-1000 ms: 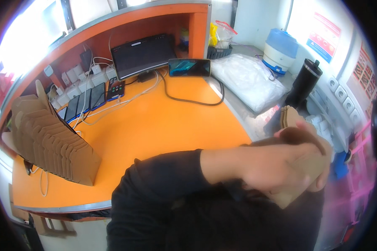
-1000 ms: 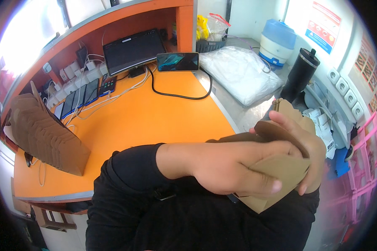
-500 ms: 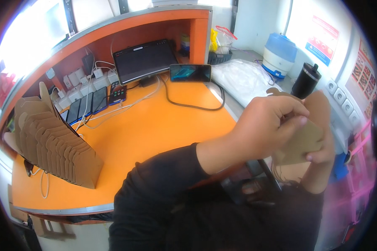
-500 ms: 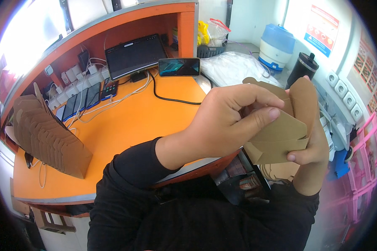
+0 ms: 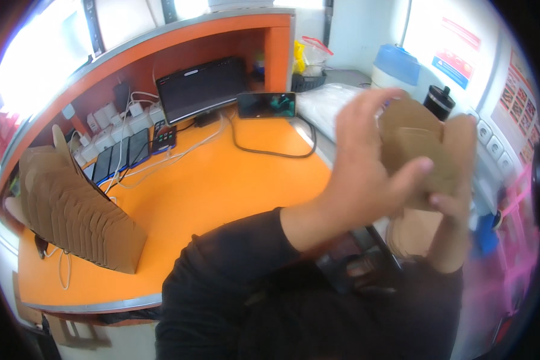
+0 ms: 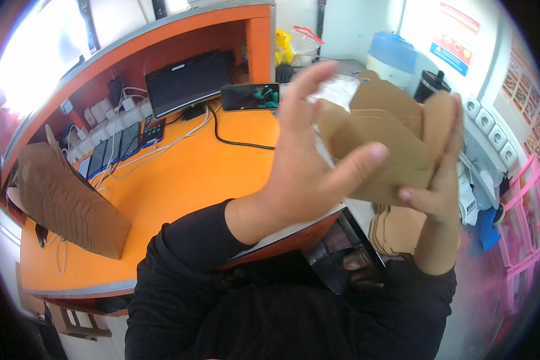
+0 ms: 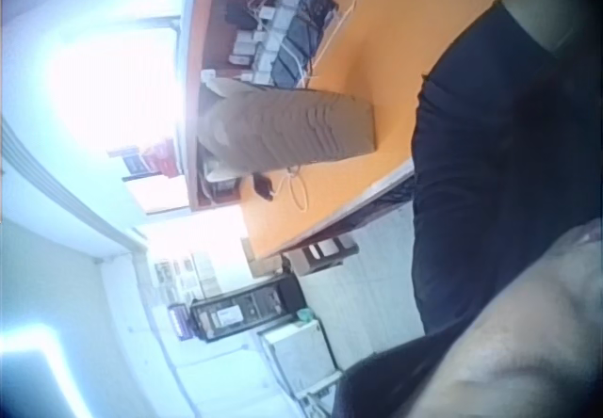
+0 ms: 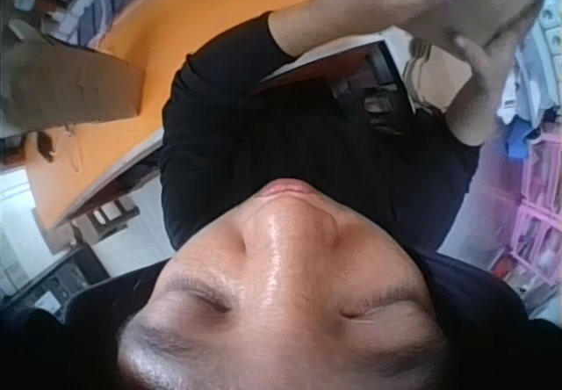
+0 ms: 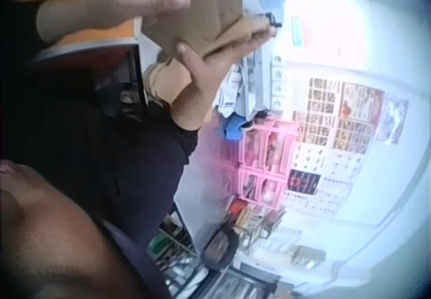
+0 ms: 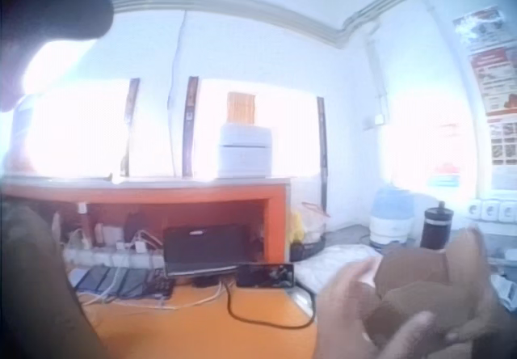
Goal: The person folds several cardboard food containers by hand on a counter and then places them on top of a heated display case.
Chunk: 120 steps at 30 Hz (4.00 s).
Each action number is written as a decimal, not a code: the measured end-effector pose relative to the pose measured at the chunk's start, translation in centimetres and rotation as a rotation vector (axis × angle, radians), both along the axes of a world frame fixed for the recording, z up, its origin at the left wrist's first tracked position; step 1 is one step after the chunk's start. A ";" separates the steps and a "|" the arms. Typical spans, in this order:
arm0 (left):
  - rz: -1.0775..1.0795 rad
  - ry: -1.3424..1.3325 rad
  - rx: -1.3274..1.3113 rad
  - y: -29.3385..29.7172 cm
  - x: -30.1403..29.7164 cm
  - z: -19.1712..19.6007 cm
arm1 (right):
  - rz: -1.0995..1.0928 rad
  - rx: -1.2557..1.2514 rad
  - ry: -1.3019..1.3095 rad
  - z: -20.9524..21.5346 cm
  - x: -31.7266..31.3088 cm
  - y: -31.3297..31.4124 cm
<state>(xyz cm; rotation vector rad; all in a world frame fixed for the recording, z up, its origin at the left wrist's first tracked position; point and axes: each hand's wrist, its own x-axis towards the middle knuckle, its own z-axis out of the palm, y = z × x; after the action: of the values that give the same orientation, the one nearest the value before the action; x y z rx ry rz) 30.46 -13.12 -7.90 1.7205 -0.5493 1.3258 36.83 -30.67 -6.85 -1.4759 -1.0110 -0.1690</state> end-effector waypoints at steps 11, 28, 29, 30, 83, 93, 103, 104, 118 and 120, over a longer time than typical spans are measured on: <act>-1.008 0.485 -0.304 0.8 3.6 -2.3 | 0.227 0.174 0.111 -0.7 1.4 0.5; -0.688 0.683 -0.811 4.7 -16.7 -5.2 | 1.244 -0.190 0.544 -6.1 -7.5 7.4; -0.577 0.682 -0.825 4.8 -18.6 -6.3 | 1.361 -0.262 0.522 -6.6 -8.9 8.2; -0.508 0.677 -0.849 4.7 -20.3 -7.2 | 1.457 -0.314 0.507 -6.9 -10.3 8.9; 1.132 0.574 0.303 9.8 -30.2 6.1 | 0.731 -0.023 -0.218 7.9 -15.5 25.3; 1.289 0.463 0.362 9.8 -30.6 6.1 | 0.585 -0.015 -0.416 6.6 -16.0 25.4; 1.255 0.345 0.408 13.8 -31.6 5.8 | 1.037 -0.065 -0.361 8.2 -13.2 26.1; 1.123 0.194 0.317 14.5 -31.5 5.9 | 1.155 -0.085 -0.215 8.2 -13.2 26.4; 0.597 0.344 -0.111 21.0 -28.7 8.4 | 1.056 0.035 -0.164 6.7 -13.4 33.6; 0.614 0.368 -0.118 21.4 -29.0 8.4 | 1.039 -0.003 -0.153 6.3 -13.8 34.0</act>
<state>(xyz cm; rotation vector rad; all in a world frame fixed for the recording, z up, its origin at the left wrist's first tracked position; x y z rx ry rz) 1.48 8.27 0.45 2.0517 0.2896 1.3551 22.98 3.37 -0.59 -0.7918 -1.7696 0.4725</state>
